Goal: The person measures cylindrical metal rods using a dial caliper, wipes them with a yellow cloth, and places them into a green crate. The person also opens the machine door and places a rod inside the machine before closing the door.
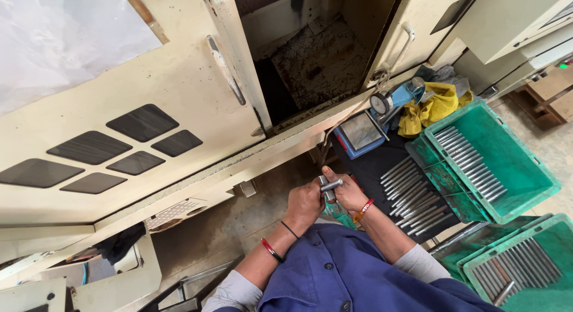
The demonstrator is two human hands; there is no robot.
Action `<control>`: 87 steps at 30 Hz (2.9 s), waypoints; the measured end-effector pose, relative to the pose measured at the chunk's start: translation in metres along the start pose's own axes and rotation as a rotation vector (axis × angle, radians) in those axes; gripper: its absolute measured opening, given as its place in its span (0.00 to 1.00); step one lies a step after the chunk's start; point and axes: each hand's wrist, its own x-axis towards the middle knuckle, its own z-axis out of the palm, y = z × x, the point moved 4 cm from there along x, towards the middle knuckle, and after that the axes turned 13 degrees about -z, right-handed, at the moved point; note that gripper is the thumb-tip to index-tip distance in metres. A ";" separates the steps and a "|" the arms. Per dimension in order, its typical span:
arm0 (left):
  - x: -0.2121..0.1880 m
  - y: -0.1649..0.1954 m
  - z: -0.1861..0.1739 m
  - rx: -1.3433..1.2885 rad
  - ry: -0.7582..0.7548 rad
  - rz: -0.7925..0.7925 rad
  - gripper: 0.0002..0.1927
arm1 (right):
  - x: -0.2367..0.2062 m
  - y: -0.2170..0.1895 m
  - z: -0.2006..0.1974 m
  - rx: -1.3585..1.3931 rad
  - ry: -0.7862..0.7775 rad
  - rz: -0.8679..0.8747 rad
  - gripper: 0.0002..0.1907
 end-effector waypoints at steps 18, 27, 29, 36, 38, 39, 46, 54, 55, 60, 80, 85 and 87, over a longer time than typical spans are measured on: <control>0.017 0.059 -0.076 -0.171 -0.435 -0.202 0.26 | 0.001 -0.011 0.007 0.150 -0.062 0.238 0.33; 0.013 0.039 -0.050 -0.032 -0.422 -0.240 0.30 | 0.013 0.025 -0.002 0.283 -0.008 0.160 0.18; 0.012 0.039 -0.048 -0.019 -0.434 -0.248 0.28 | 0.017 0.035 -0.005 0.329 -0.041 0.125 0.15; 0.021 0.032 -0.067 -0.233 -0.311 -0.333 0.15 | 0.029 0.039 -0.012 0.939 0.002 0.197 0.30; 0.021 0.035 -0.066 -0.227 -0.344 -0.242 0.16 | 0.027 0.023 -0.012 1.026 -0.051 0.201 0.31; 0.021 0.040 -0.067 -0.254 -0.279 -0.105 0.13 | 0.026 0.013 -0.010 1.092 -0.079 0.176 0.32; 0.005 0.046 -0.052 -0.154 -0.143 0.187 0.14 | 0.011 -0.046 0.010 1.189 0.045 0.108 0.28; 0.007 -0.010 -0.026 -0.557 -0.190 -0.565 0.08 | 0.001 -0.051 -0.007 1.159 0.210 0.087 0.11; 0.011 -0.016 -0.025 -0.737 -0.190 -0.555 0.13 | 0.003 -0.046 -0.012 1.104 0.274 0.081 0.10; 0.014 -0.030 -0.025 -1.056 -0.136 -0.548 0.21 | 0.009 -0.028 -0.029 0.639 0.356 -0.053 0.07; 0.004 0.040 -0.064 -0.391 0.045 -0.119 0.15 | -0.005 0.021 -0.006 0.432 0.194 0.185 0.24; -0.002 0.044 -0.066 -0.334 0.095 -0.081 0.16 | -0.008 0.018 -0.005 0.466 0.202 0.181 0.25; -0.003 0.045 -0.067 -0.330 0.101 -0.067 0.17 | -0.009 0.018 -0.005 0.475 0.200 0.178 0.25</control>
